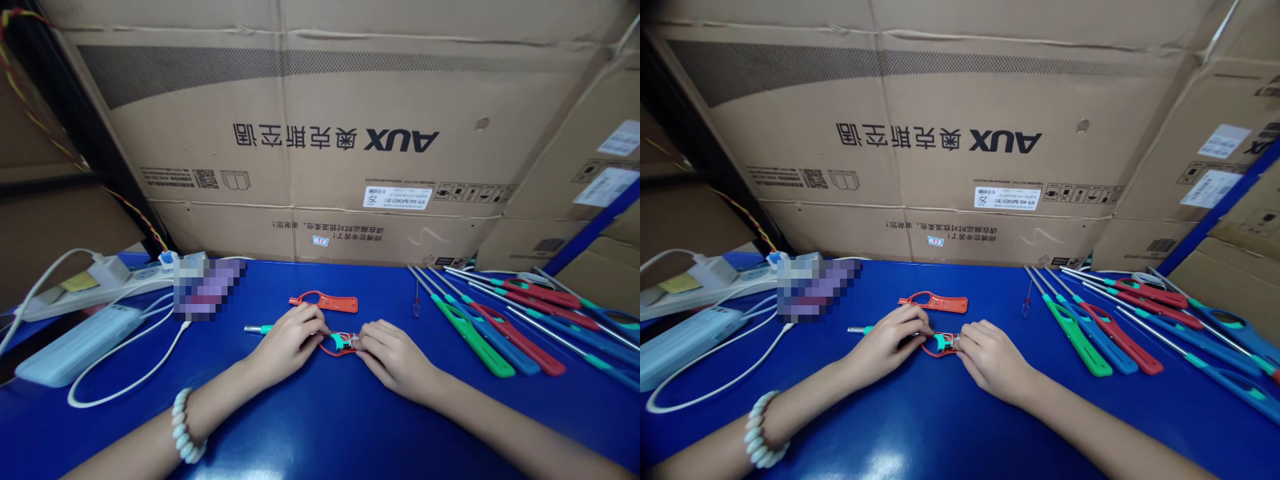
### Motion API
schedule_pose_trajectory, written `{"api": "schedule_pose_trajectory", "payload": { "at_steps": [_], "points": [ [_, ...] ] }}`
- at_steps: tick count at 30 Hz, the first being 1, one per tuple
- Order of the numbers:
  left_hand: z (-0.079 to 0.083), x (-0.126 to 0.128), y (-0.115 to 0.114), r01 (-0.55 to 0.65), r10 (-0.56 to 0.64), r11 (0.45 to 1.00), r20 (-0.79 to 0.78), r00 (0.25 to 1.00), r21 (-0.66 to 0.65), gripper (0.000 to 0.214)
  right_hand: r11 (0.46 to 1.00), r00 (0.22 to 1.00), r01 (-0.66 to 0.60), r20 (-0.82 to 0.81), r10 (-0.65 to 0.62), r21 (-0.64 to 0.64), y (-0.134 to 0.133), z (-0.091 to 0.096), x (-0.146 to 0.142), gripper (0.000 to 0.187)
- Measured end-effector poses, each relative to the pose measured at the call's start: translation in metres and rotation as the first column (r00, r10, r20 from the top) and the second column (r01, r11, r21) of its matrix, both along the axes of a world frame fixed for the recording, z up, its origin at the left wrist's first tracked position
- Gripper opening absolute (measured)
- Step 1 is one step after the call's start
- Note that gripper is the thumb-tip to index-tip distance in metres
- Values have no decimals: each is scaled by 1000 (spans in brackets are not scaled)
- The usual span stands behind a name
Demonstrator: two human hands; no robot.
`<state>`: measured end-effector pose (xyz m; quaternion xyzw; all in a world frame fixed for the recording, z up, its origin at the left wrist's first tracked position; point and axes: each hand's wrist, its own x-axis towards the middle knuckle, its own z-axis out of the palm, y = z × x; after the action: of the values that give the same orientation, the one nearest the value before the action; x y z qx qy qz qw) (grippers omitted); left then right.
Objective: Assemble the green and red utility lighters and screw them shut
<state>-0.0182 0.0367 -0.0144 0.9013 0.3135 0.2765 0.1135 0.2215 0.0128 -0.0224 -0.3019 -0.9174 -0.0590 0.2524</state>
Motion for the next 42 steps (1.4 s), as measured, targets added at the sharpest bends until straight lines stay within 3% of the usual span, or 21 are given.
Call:
{"api": "schedule_pose_trajectory", "payload": {
  "at_steps": [6,9,12,15,18,23,31,39,42],
  "points": [
    [1,0,0,-3,3,1000,-9,1000,5,16,968,963,-16,-263,-51,-249,2,3,0,18],
    [2,0,-1,-13,13,1000,-8,1000,13,15,962,921,56,-357,-154,-268,7,6,2,17],
    [3,-1,-1,-43,43,999,11,999,24,16,962,940,147,-271,-209,-231,15,8,7,16],
    [5,-4,2,-120,120,991,5,993,52,21,962,978,137,-124,-169,-237,22,6,12,30],
    [6,-9,10,-190,192,979,-25,981,76,23,953,987,136,-45,-154,-272,25,3,15,33],
    [5,-20,23,-257,264,960,-60,963,113,23,950,983,156,-56,-177,-270,25,5,17,26],
    [4,-20,23,-241,245,970,-141,959,43,18,956,963,203,-134,-234,-212,24,9,20,14],
    [7,-17,19,-227,229,973,-142,963,33,18,940,969,216,-61,-240,-265,35,-4,27,32],
    [6,-16,19,-208,212,977,-140,967,38,18,933,969,215,-60,-241,-287,37,-7,28,29]
  ]
}}
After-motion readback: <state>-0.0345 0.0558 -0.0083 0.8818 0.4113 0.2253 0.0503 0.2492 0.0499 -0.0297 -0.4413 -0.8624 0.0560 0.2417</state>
